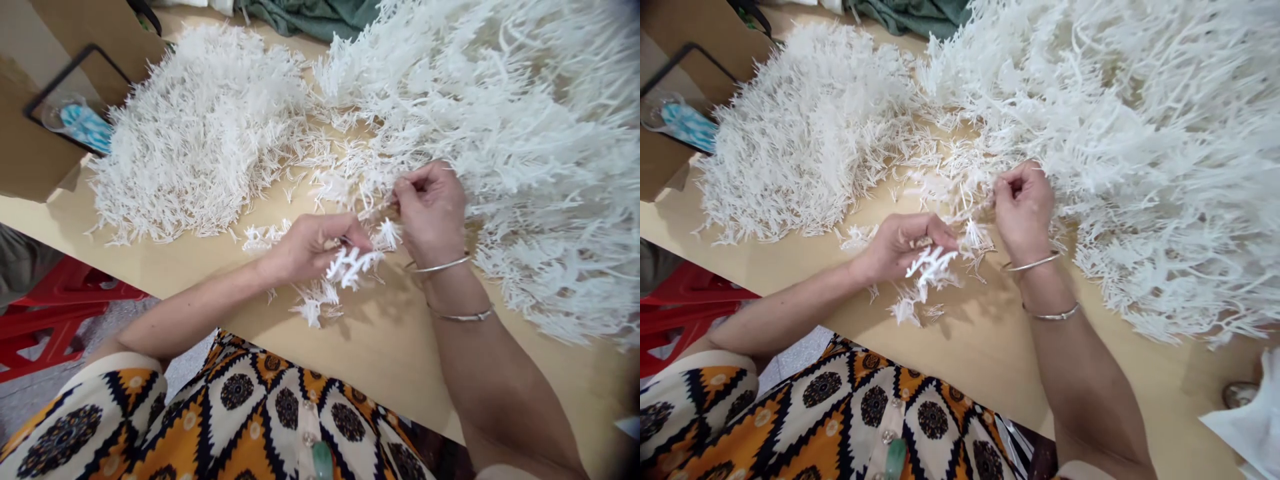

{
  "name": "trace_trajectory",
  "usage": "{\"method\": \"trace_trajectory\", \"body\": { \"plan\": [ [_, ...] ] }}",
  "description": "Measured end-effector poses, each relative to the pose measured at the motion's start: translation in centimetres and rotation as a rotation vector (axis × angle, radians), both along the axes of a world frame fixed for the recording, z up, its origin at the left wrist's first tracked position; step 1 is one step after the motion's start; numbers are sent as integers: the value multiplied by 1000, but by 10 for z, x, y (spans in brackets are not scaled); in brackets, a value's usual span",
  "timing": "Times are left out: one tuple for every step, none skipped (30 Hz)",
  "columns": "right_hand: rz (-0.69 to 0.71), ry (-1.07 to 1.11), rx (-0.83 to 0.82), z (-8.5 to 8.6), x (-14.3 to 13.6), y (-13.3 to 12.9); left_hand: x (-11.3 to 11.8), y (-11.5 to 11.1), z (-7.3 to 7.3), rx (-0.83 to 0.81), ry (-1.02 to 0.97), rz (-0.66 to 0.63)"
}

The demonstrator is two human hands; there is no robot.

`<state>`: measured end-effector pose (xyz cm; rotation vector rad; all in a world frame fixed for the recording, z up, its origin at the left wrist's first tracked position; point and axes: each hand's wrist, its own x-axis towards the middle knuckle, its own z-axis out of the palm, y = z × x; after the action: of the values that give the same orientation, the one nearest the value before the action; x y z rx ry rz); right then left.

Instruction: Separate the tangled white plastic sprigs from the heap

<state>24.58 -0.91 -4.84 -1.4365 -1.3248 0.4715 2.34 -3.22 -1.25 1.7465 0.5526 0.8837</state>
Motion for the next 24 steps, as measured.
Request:
{"method": "trace_trajectory", "body": {
  "plan": [
    [-7, -14, -11, -1, 4, 2, 0, -2, 1, 10, -4, -4],
    [-3, -22, -29, -1, 8, 2, 0, -2, 1, 12, -16, 33],
    [10, -16, -51, -1, 11, 2, 0, -1, -1, -6, -27, 69],
    [36, 10, -77, -1, 12, 1, 0, 0, -3, -33, -38, 102],
    [69, 54, -104, 1, 13, 0, 0, 3, -6, -66, -45, 128],
    [106, 103, -130, 3, 13, -2, 0, 5, -9, -102, -47, 139],
    [143, 140, -152, 6, 13, -5, -1, 7, -11, -135, -48, 141],
    [170, 154, -165, 11, 11, -9, -1, 9, -13, -162, -46, 139],
    [182, 137, -167, 17, 9, -13, -1, 10, -14, -178, -39, 135],
    [182, 93, -160, 24, 7, -17, -2, 10, -14, -179, -29, 136],
    [167, 29, -140, 31, 4, -22, -2, 11, -13, -162, -14, 143],
    [160, -62, -118, 38, 0, -26, -2, 11, -12, -125, 7, 156],
    [170, -156, -86, 45, -4, -30, -2, 10, -11, -72, 30, 170],
    [198, -231, -51, 50, -8, -34, -1, 10, -10, -13, 50, 176],
    [244, -294, -27, 54, -12, -36, -1, 10, -9, 43, 65, 176],
    [293, -345, -8, 56, -15, -38, -1, 9, -8, 87, 74, 171],
    [337, -382, 0, 57, -17, -39, 0, 9, -8, 117, 77, 161],
    [369, -410, 1, 57, -18, -40, 0, 9, -8, 134, 75, 156],
    [384, -435, -5, 56, -19, -40, 0, 9, -8, 141, 76, 156],
    [383, -453, -10, 55, -19, -40, 0, 8, -8, 140, 80, 158],
    [374, -465, -17, 53, -19, -40, 0, 8, -7, 133, 86, 161],
    [367, -471, -22, 52, -19, -39, 0, 8, -7, 120, 92, 161],
    [365, -474, -22, 52, -19, -40, 0, 8, -6, 102, 95, 161],
    [371, -472, -22, 52, -18, -40, -1, 7, -6, 80, 99, 162]
  ]
}}
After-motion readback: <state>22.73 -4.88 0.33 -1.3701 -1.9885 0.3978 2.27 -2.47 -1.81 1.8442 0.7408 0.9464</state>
